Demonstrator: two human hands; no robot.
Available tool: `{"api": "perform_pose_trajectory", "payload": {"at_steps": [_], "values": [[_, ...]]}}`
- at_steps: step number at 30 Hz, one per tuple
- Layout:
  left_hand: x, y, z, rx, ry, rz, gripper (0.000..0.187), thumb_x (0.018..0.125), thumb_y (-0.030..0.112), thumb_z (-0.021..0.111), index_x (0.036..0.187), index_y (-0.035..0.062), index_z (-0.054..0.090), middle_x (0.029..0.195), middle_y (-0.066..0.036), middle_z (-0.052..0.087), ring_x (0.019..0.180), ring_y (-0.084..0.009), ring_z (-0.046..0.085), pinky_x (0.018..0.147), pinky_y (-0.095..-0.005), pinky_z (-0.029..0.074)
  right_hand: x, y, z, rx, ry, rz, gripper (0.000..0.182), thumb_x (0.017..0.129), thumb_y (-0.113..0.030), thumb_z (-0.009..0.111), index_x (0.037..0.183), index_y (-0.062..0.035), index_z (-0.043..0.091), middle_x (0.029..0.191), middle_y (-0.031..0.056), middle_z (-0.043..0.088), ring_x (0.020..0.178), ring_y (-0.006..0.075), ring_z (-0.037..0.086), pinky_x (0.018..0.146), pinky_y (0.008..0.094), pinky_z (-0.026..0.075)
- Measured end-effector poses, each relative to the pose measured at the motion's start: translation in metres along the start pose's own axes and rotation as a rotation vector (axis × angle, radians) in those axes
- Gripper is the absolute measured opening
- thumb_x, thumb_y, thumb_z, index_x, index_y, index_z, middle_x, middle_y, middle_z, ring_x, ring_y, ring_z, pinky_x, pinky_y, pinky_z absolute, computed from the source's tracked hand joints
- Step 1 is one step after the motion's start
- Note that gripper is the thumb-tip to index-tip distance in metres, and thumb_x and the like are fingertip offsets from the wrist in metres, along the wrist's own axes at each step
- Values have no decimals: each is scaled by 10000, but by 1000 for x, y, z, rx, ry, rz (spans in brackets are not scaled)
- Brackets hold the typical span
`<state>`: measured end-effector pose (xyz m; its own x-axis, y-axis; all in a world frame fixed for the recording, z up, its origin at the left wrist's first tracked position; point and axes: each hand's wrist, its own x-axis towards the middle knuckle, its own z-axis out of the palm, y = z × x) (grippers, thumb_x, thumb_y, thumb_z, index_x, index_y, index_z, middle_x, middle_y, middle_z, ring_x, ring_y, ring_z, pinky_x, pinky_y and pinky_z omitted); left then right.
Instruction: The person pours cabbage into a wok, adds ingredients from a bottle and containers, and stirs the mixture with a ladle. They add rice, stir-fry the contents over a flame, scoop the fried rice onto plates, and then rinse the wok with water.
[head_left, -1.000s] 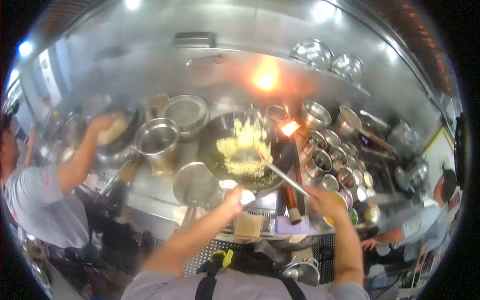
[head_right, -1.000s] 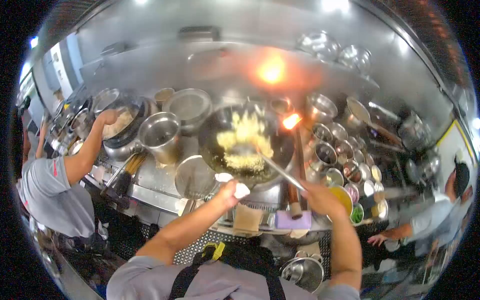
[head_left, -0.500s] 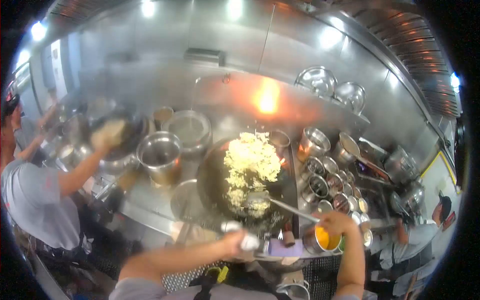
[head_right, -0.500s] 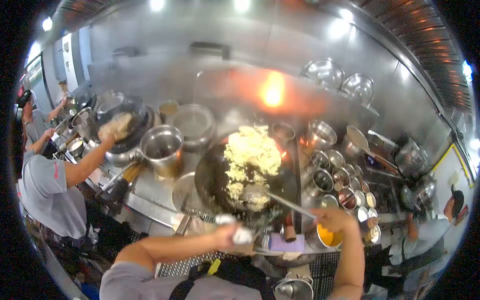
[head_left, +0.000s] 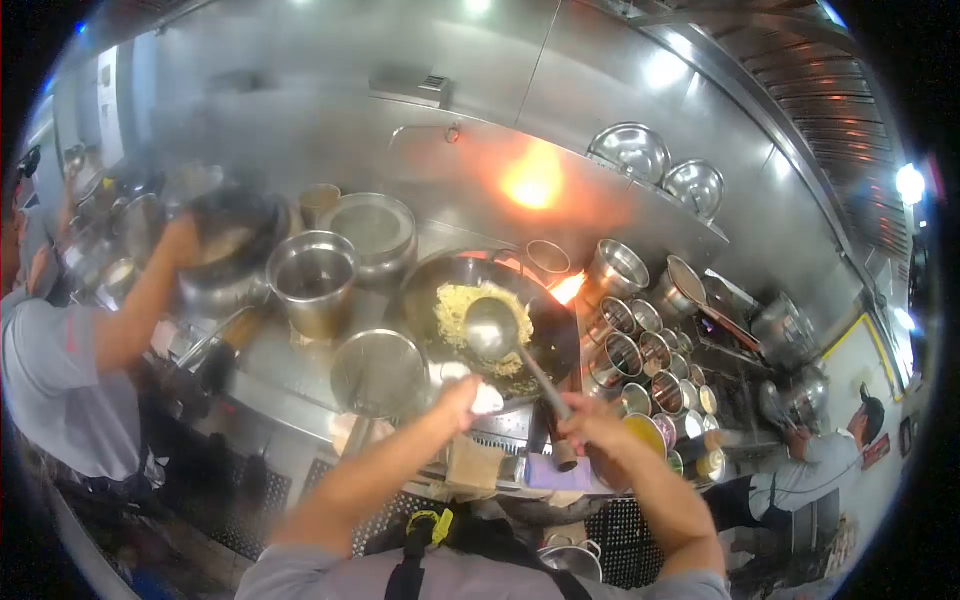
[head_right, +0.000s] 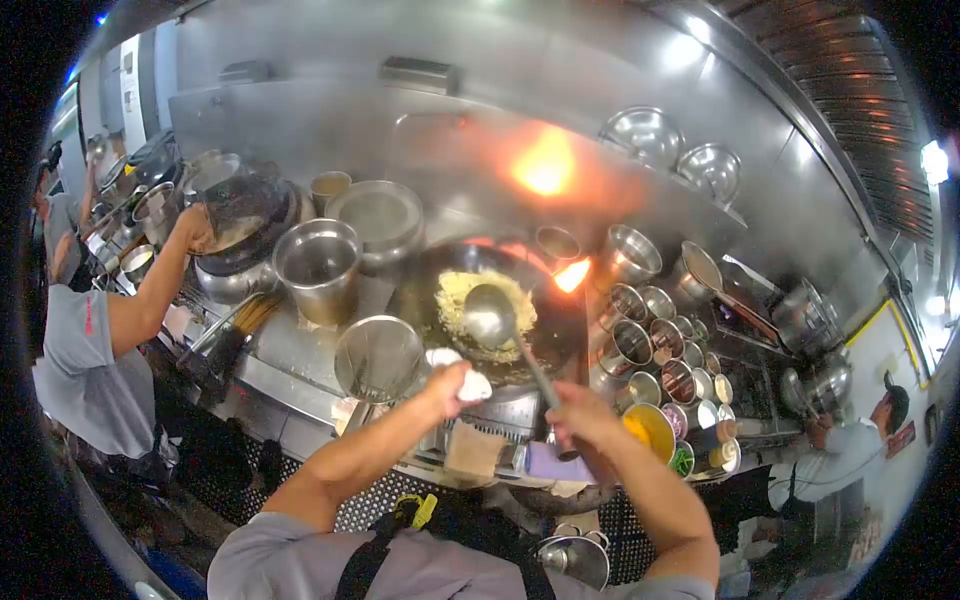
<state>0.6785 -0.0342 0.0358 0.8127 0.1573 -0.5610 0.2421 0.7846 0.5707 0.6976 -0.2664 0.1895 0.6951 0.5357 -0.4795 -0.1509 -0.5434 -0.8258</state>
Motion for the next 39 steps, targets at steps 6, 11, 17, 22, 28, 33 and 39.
{"api": "perform_pose_trajectory", "payload": {"at_steps": [6, 11, 17, 22, 28, 33, 39], "values": [[-24, -19, -27, 710, 175, 379, 425, 743, 282, 634, 734, -137, 565, 698, -225, 610, 603, -249, 545, 552, -496, 405, 4, -40, -73, 20, 284, 105, 110, 811, -15, 582, 920, -14, 572, 644, 77, 555, 514, 167, 525, 436, 328, 442], [-45, -57, -40, 1012, 181, 807, 293, 741, 244, 600, 875, -16, 620, 793, -262, 622, 785, -450, 593, 694, -485, 461, 35, -50, -33, 129, 176, 187, 33, 817, -3, 563, 792, -24, 562, 625, 48, 534, 486, 150, 497, 421, 303, 429], [-36, -23, -47, 541, 2, 253, 258, 845, 181, 571, 942, -57, 599, 797, -186, 644, 768, -314, 667, 702, -434, 540, 48, 18, 7, 1057, -372, -59, 200, 938, -128, 524, 1025, 53, 519, 890, 102, 590, 623, 83, 558, 511, 189, 504], [20, -54, -76, -170, -365, -218, 127, 888, 197, 557, 919, 86, 609, 803, -84, 670, 734, -240, 668, 691, -426, 565, -5, 69, 87, 849, 186, 134, 432, 933, -422, 488, 1026, -11, 584, 740, 84, 607, 571, 173, 571, 518, 294, 506], [-34, -25, -33, 74, -2, -35, 415, 812, 208, 621, 1186, 62, 515, 1240, -105, 506, 1094, -300, 517, 760, -559, 506, -3, 68, 93, 903, -55, 108, 375, 936, -339, 493, 1120, -14, 533, 820, 101, 609, 646, 182, 579, 575, 306, 504], [-37, -24, -16, 128, 29, -71, 344, 820, 237, 575, 1137, 107, 554, 1131, -83, 569, 951, -255, 593, 728, -502, 516, -4, 66, 76, 906, -170, 137, 363, 937, -270, 498, 1198, -17, 490, 887, 116, 610, 708, 190, 585, 622, 316, 503], [-27, -33, -18, 149, 108, -139, 208, 792, 264, 618, 959, 141, 607, 910, -26, 634, 853, -237, 620, 767, -508, 524, -14, 72, 57, 925, -207, 188, 394, 939, -187, 503, 1291, -20, 439, 966, 133, 612, 782, 199, 593, 679, 328, 502]]}}
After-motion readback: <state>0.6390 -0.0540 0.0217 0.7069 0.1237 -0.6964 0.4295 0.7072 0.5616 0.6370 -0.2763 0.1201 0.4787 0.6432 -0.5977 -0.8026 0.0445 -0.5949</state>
